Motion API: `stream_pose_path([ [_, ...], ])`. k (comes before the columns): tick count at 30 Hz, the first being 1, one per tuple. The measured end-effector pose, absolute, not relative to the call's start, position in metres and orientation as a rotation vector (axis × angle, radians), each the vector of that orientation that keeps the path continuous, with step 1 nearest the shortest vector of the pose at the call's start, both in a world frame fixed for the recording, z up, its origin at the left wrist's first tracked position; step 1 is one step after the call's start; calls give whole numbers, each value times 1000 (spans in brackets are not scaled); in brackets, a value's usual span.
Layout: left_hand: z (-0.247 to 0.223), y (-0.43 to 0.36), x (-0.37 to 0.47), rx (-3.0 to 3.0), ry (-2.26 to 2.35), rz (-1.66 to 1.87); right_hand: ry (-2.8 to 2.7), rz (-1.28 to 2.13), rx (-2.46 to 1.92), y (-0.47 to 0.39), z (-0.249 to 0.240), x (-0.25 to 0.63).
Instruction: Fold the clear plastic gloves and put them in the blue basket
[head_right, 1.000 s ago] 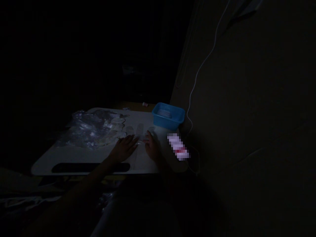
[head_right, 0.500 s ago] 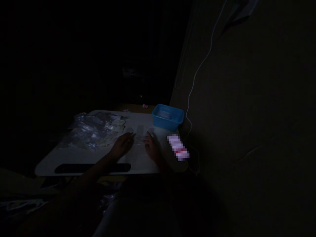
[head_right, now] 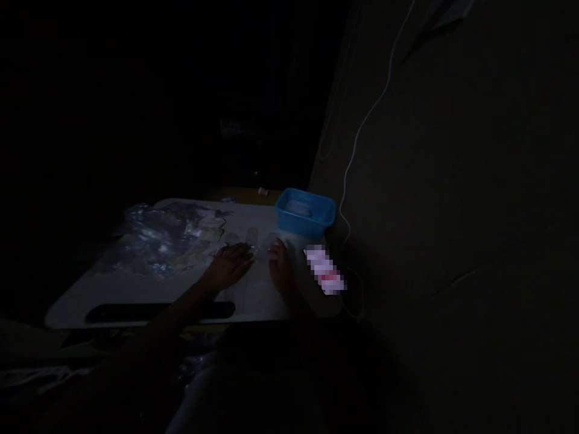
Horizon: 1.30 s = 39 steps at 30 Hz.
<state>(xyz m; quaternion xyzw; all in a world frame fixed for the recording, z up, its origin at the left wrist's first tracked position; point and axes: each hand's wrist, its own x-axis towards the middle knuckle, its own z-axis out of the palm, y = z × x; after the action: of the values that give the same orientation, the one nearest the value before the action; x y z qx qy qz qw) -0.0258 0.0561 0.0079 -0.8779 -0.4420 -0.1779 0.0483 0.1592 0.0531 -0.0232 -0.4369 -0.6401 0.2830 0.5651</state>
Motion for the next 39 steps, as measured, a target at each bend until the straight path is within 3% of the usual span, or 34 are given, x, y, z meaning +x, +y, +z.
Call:
stream_pose_path([
  [13,8,58,-25,-2710,-1406,-520,-1475,565,-1230,55,-23,158],
  [39,3,59,-24,-2689,-1387,-458,-1560,500,-1211,52,-19,158],
])
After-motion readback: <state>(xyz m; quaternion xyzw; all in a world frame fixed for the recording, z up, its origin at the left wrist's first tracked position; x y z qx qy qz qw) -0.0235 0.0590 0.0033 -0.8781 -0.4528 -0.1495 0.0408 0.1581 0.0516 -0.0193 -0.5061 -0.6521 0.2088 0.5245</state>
